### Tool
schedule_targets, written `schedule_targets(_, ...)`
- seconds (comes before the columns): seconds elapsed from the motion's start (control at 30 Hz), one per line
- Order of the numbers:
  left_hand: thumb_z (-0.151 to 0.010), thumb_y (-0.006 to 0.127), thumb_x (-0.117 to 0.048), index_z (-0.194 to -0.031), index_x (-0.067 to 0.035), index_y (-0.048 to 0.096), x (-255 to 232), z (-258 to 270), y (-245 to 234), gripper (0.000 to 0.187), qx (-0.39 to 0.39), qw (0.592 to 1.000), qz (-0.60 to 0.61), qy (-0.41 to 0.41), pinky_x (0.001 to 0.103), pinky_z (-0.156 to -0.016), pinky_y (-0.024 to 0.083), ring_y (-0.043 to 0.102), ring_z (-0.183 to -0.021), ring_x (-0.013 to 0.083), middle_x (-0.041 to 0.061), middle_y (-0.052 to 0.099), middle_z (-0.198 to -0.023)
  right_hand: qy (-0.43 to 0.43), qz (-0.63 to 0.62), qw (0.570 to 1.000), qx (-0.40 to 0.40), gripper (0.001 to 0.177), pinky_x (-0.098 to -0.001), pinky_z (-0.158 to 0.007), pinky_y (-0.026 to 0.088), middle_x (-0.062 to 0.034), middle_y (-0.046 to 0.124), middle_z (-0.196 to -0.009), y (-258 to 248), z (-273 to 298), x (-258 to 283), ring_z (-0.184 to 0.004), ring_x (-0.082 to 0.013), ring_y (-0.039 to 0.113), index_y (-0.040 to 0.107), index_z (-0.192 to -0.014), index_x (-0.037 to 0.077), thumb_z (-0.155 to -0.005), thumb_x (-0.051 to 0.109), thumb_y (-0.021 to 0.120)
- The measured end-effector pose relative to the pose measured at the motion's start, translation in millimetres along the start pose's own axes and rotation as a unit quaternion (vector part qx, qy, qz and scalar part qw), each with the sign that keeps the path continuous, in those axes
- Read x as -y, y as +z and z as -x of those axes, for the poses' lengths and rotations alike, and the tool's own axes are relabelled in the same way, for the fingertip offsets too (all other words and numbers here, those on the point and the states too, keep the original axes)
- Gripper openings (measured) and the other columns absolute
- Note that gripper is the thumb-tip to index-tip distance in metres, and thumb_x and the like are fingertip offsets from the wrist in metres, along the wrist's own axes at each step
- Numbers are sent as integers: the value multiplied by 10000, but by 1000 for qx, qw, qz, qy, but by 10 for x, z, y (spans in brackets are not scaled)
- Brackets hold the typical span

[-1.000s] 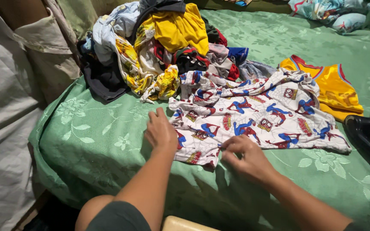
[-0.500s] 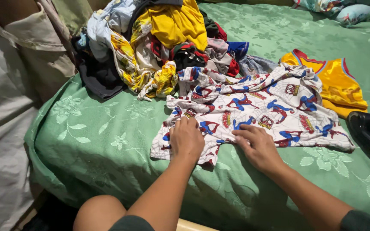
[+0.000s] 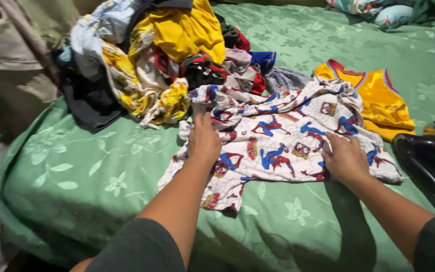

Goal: The person irons a white shirt with a Spider-Man print on a bed, then folds it. They then pick up a dark blue shirt with a print, unfold it, and lay it flat on the bed.

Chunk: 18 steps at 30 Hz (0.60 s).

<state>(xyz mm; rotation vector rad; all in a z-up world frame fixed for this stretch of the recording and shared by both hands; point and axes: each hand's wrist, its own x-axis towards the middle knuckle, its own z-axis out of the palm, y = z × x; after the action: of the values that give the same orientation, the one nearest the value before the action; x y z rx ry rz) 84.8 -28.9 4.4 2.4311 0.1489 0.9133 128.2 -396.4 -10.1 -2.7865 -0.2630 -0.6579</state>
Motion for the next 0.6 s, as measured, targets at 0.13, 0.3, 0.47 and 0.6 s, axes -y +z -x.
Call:
schedule_targets(0.13, -889, 629, -96, -1329, -145, 573, -20, -92, -7, 447, 188, 974, -96, -85, 498, -967, 492, 576, -1200, 381, 161, 602, -1295, 23, -21, 997, 70, 238, -448, -844, 563, -134, 772, -931, -8, -203, -145, -907, -336, 729, 792, -1051, 97, -859, 225, 737)
schedule_targets(0.3, -936, 581, -142, -1182, -158, 714, -132, -86, -163, 280, 205, 963, -130, -115, 511, -937, 546, 690, -1103, 380, 172, 726, -1154, 71, 6, 970, 231, 196, -398, -789, 587, -97, 784, -843, -204, -429, -122, -819, -286, 764, 845, -901, 119, -718, 185, 821)
schedule_targets(0.47, -844, 694, -286, -1131, -102, 743, -240, -118, -515, 344, 274, 919, -176, -221, 458, -959, 555, 680, -1143, 361, 182, 707, -1209, 153, -28, 862, 483, 213, -422, -568, 521, -143, 723, -684, -512, -408, 7, -625, -288, 654, 869, -888, 2, -729, 100, 766)
schedule_targets(0.6, -848, 697, -323, -1134, -78, 739, -238, -190, -596, 379, 177, 948, -136, -228, 472, -1002, 512, 652, -1183, 369, 165, 680, -1231, 123, -68, 894, 426, 283, -406, -577, 527, -136, 761, -770, -396, -567, -17, -642, -267, 688, 837, -985, 28, -776, 205, 765)
